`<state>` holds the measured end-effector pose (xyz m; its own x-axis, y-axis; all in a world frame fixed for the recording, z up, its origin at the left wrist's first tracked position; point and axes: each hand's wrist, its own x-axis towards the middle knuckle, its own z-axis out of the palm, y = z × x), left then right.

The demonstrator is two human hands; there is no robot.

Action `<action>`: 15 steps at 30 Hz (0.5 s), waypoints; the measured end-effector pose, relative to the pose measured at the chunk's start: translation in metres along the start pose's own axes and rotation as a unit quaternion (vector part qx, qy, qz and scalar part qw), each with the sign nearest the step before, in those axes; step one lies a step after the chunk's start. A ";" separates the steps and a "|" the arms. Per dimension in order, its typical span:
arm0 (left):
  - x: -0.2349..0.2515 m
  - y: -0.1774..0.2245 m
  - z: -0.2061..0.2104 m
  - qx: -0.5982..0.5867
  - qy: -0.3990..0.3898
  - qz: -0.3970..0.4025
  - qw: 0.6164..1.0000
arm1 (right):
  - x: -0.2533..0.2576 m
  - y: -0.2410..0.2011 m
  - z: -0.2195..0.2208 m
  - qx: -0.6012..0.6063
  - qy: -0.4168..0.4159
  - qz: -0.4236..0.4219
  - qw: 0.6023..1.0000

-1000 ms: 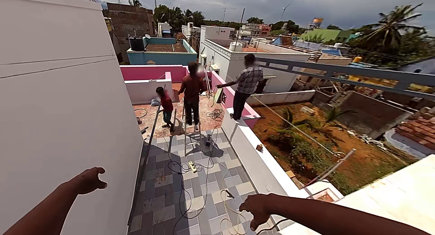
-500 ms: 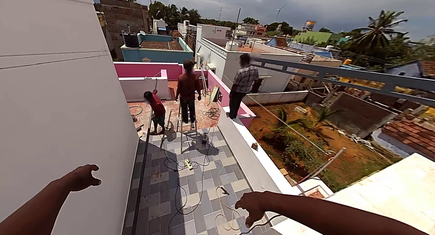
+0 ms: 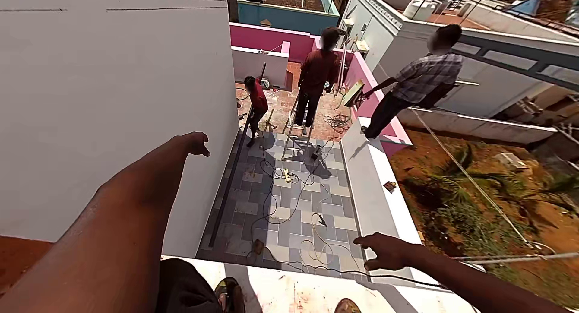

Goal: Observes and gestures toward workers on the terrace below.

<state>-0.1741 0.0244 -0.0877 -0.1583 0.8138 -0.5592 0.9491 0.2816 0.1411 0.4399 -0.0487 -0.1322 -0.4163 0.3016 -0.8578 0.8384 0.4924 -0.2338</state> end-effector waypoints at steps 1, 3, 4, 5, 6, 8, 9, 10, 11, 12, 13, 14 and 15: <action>0.000 -0.001 0.000 0.003 0.000 -0.001 1.000 | 0.000 -0.002 -0.001 0.000 -0.003 0.003 1.000; -0.004 0.006 -0.002 0.013 -0.004 -0.008 1.000 | -0.002 -0.005 -0.002 -0.001 -0.008 0.013 1.000; -0.007 0.010 -0.003 0.014 -0.006 -0.010 1.000 | -0.003 -0.005 -0.002 0.001 -0.008 0.016 1.000; -0.008 0.012 -0.004 0.013 -0.007 -0.012 1.000 | -0.004 -0.004 -0.002 0.002 -0.009 0.016 1.000; -0.008 0.014 -0.005 0.011 -0.008 -0.013 1.000 | -0.004 -0.003 -0.003 0.001 -0.009 0.016 1.000; -0.009 0.017 -0.006 0.008 -0.011 -0.013 1.000 | -0.005 -0.002 -0.003 -0.001 -0.009 0.015 1.000; -0.009 0.017 -0.006 0.009 -0.013 -0.012 1.000 | -0.005 -0.002 -0.003 -0.003 -0.009 0.016 1.000; -0.009 0.017 -0.007 0.010 -0.015 -0.011 1.000 | -0.006 -0.002 -0.003 -0.004 -0.010 0.017 1.000; -0.008 0.017 -0.007 0.012 -0.016 -0.011 1.000 | -0.006 -0.002 -0.003 -0.004 -0.010 0.019 1.000; -0.009 0.017 -0.007 0.012 -0.016 -0.011 1.000 | -0.006 -0.002 -0.003 -0.003 -0.011 0.019 1.000; -0.009 0.018 -0.006 0.012 -0.016 -0.012 1.000 | -0.006 -0.002 -0.003 -0.001 -0.011 0.020 1.000; -0.008 0.018 -0.006 0.014 -0.016 -0.013 1.000 | -0.006 -0.002 -0.002 0.001 -0.011 0.020 1.000; -0.008 0.018 -0.006 0.016 -0.016 -0.014 1.000 | -0.006 -0.002 -0.002 0.001 -0.011 0.020 1.000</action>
<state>-0.1577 0.0260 -0.0753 -0.1761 0.7894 -0.5881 0.9529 0.2866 0.0994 0.4402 -0.0497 -0.1254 -0.3748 0.3022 -0.8765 0.8547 0.4788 -0.2004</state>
